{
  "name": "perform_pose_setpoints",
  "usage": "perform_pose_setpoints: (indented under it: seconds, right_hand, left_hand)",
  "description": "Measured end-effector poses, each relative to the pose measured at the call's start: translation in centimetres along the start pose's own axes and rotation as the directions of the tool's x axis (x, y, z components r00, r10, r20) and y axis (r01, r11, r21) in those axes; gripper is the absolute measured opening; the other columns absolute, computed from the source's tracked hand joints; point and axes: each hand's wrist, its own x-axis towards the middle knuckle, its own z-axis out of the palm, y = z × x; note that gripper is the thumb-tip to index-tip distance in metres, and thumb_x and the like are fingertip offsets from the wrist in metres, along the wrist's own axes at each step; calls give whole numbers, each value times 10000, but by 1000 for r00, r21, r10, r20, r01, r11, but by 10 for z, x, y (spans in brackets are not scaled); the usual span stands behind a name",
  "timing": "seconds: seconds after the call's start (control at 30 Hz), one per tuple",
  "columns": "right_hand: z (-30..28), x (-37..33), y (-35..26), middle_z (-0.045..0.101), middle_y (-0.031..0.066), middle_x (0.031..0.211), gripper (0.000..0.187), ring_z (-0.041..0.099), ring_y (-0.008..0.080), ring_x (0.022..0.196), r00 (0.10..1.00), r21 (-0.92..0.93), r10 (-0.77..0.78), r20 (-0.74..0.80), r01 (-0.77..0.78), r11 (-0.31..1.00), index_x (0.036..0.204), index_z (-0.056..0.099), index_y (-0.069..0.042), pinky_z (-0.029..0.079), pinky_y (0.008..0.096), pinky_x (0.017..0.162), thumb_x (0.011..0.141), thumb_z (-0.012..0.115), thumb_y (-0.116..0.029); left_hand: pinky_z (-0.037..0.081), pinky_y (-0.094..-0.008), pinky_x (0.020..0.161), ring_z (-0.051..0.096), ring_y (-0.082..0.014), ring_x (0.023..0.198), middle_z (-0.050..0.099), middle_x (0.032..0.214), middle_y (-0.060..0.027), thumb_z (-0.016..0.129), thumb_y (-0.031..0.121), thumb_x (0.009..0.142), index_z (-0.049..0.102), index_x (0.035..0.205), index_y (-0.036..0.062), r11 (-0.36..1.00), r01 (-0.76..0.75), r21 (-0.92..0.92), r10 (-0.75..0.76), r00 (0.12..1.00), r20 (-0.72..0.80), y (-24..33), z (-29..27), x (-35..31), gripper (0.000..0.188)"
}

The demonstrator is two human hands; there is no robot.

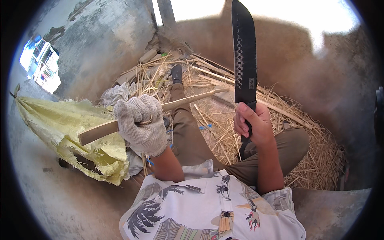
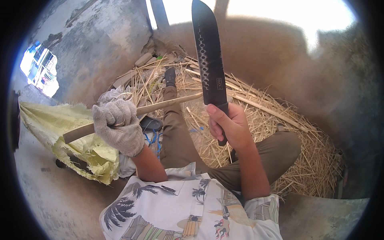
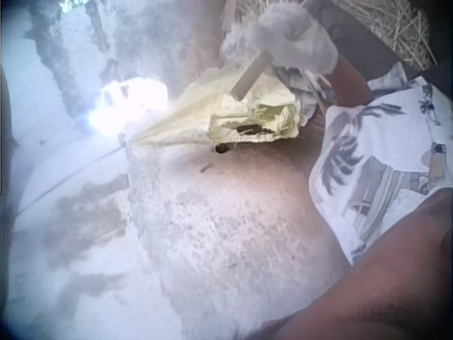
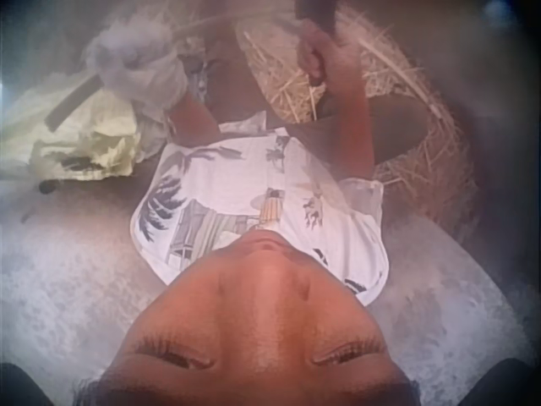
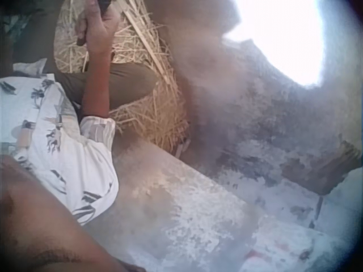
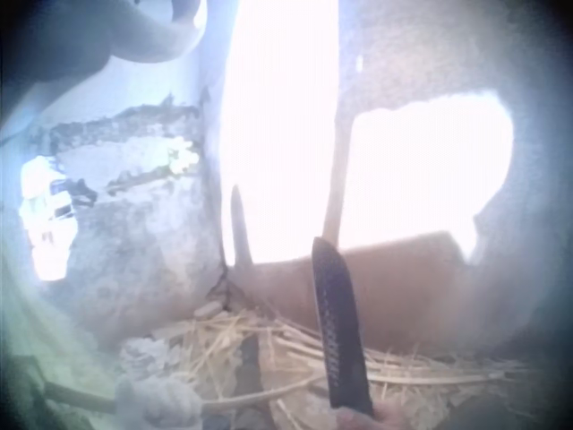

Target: The person sits on a small stool and uses a large knife to cut and split long bamboo sticks. They hold the bamboo with a gloved hand and repeatedly strike it with the knife to separate the pieces.

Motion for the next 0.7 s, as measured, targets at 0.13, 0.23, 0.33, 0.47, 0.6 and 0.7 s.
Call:
perform_pose_setpoints:
  seconds: [0.13,0.23,0.33,0.47,0.6,0.7]
  right_hand:
    - [2,0,0,434,13,529,376,389,77,394,1000,-17,-12,-7,12,1000,710,464,-56,333,241,398,1029,547,-238]
    - [1,0,-2,468,-2,541,378,436,79,416,1000,53,16,15,-17,998,703,488,-68,347,241,419,1026,575,-244]
    - [1,1,0,467,-1,543,368,430,79,415,1000,94,17,-2,-17,995,713,490,-67,342,239,419,1026,574,-241]
    - [0,2,2,469,-1,545,360,427,76,416,1000,105,12,5,-12,994,725,496,-65,339,238,419,1023,582,-248]
    - [5,5,4,474,-16,548,365,424,59,419,990,-160,7,-139,-30,987,734,505,-72,337,225,414,1006,615,-289]
    - [7,9,9,474,-29,544,363,419,45,417,968,-281,30,-248,-101,954,743,512,-80,334,217,407,991,638,-311]
  left_hand:
    - [244,-300,437,259,-143,471,294,524,-5,456,274,1037,320,613,135,1000,10,-14,-10,1000,-5,0,0,0,466]
    - [247,-306,441,260,-142,474,296,526,-3,454,278,1036,313,614,139,1000,-10,5,10,999,-35,1,1,0,466]
    - [257,-311,445,265,-141,474,304,529,-2,458,271,1029,313,614,142,1000,-14,6,14,998,-58,2,3,1,458]
    - [270,-309,451,274,-140,474,314,529,0,463,260,1021,321,617,140,997,-34,66,38,997,-69,2,3,1,445]
    - [275,-308,448,280,-142,469,316,524,-2,462,257,1024,329,619,136,999,-25,39,28,997,-71,3,2,1,444]
    - [273,-308,446,282,-143,467,317,521,-6,459,259,1030,326,619,135,1000,-13,17,14,998,-57,3,-2,2,449]
